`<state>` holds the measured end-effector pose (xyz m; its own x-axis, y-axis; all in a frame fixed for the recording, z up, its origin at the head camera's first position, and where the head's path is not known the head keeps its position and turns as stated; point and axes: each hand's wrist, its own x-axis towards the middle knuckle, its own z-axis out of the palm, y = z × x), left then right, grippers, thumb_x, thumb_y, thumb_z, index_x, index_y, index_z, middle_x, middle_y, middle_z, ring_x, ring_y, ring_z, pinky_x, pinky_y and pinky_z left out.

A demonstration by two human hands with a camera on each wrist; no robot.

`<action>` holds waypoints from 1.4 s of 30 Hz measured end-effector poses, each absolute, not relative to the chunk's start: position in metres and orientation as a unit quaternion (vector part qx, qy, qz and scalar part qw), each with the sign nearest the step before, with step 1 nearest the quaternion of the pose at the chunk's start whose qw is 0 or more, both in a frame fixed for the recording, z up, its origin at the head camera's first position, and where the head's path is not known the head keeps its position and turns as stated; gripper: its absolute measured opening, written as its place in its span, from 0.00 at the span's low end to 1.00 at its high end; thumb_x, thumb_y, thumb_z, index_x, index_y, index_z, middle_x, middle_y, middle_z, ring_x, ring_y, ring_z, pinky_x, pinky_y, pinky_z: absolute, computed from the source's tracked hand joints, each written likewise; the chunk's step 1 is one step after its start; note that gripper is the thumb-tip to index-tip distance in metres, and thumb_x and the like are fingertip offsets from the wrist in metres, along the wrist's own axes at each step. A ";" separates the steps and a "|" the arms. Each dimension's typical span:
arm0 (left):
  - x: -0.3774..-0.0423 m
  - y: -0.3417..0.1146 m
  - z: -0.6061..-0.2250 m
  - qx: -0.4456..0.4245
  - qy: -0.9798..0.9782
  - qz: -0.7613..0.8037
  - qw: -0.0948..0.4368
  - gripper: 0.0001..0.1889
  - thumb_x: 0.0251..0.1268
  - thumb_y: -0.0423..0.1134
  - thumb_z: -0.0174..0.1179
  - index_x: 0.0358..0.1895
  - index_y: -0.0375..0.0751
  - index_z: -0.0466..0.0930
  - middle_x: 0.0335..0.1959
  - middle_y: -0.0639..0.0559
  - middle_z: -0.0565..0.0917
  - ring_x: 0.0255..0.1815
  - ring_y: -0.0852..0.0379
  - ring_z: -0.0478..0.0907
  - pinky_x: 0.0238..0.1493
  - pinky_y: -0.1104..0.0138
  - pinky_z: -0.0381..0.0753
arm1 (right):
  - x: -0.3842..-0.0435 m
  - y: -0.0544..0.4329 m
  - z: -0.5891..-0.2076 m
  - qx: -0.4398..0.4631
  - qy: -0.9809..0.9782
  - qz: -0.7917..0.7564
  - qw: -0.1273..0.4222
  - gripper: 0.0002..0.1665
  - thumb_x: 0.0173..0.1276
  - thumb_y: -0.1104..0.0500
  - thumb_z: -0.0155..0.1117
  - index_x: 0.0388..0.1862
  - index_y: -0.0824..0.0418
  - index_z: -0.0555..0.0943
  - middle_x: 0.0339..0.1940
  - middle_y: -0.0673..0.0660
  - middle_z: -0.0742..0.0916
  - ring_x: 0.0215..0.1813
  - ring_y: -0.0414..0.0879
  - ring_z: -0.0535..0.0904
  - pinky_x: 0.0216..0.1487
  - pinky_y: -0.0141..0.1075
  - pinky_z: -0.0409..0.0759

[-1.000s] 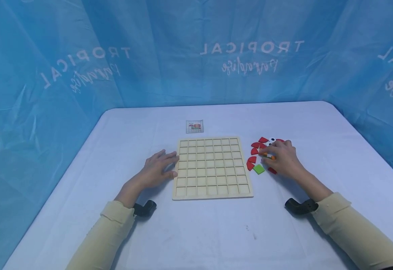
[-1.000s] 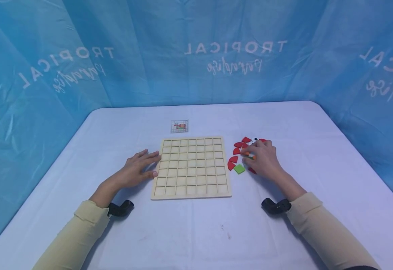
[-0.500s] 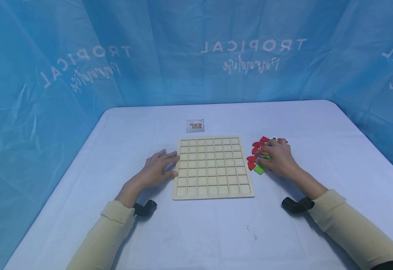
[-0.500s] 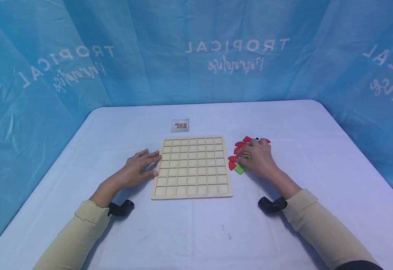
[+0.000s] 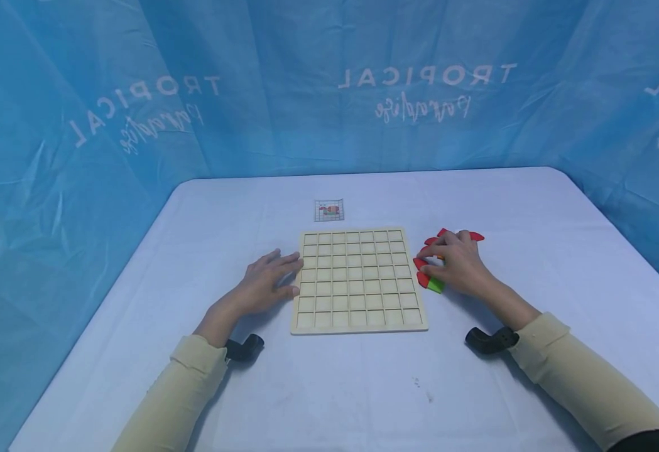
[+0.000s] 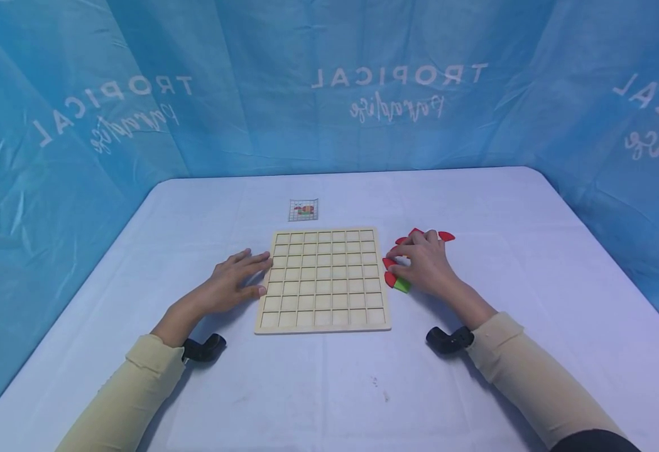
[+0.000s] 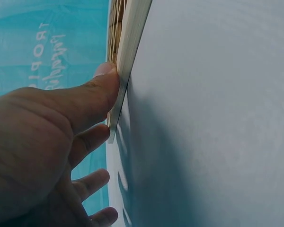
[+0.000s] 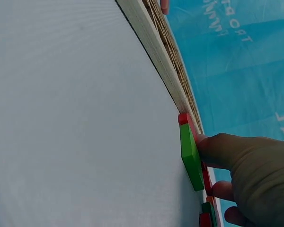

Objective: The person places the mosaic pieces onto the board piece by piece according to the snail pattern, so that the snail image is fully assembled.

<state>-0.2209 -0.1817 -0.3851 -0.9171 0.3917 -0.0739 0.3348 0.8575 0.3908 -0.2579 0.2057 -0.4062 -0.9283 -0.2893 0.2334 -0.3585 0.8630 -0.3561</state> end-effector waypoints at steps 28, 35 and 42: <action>-0.219 -0.182 -0.385 0.207 0.959 0.178 0.073 0.30 0.67 0.48 0.55 0.70 0.44 0.61 0.75 0.49 0.59 0.76 0.37 0.49 0.70 0.37 0.49 | -0.264 0.158 -0.403 0.145 -0.946 0.280 0.077 0.17 0.57 0.51 0.71 0.44 0.57 0.86 0.46 0.60 0.80 0.51 0.55 0.65 0.48 0.47 0.63; -0.219 -0.183 -0.385 0.207 0.958 0.181 0.080 0.31 0.67 0.48 0.55 0.71 0.45 0.60 0.75 0.49 0.58 0.77 0.38 0.47 0.71 0.38 0.48 | -0.266 0.144 -0.404 0.147 -0.949 0.268 0.080 0.18 0.56 0.51 0.72 0.44 0.58 0.86 0.46 0.60 0.81 0.51 0.55 0.66 0.48 0.47 0.63; -0.219 -0.185 -0.384 0.215 0.957 0.179 0.080 0.30 0.68 0.48 0.55 0.71 0.45 0.60 0.75 0.49 0.58 0.77 0.38 0.47 0.71 0.38 0.48 | -0.266 0.136 -0.405 0.150 -0.947 0.269 0.087 0.18 0.56 0.51 0.72 0.43 0.58 0.86 0.46 0.60 0.82 0.51 0.55 0.66 0.46 0.46 0.63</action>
<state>-0.2185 -0.1846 -0.3841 -0.8951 0.4394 -0.0764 0.3820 0.8437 0.3771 -0.2664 0.1364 -0.4049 -0.9395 -0.2383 0.2459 -0.3320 0.8100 -0.4835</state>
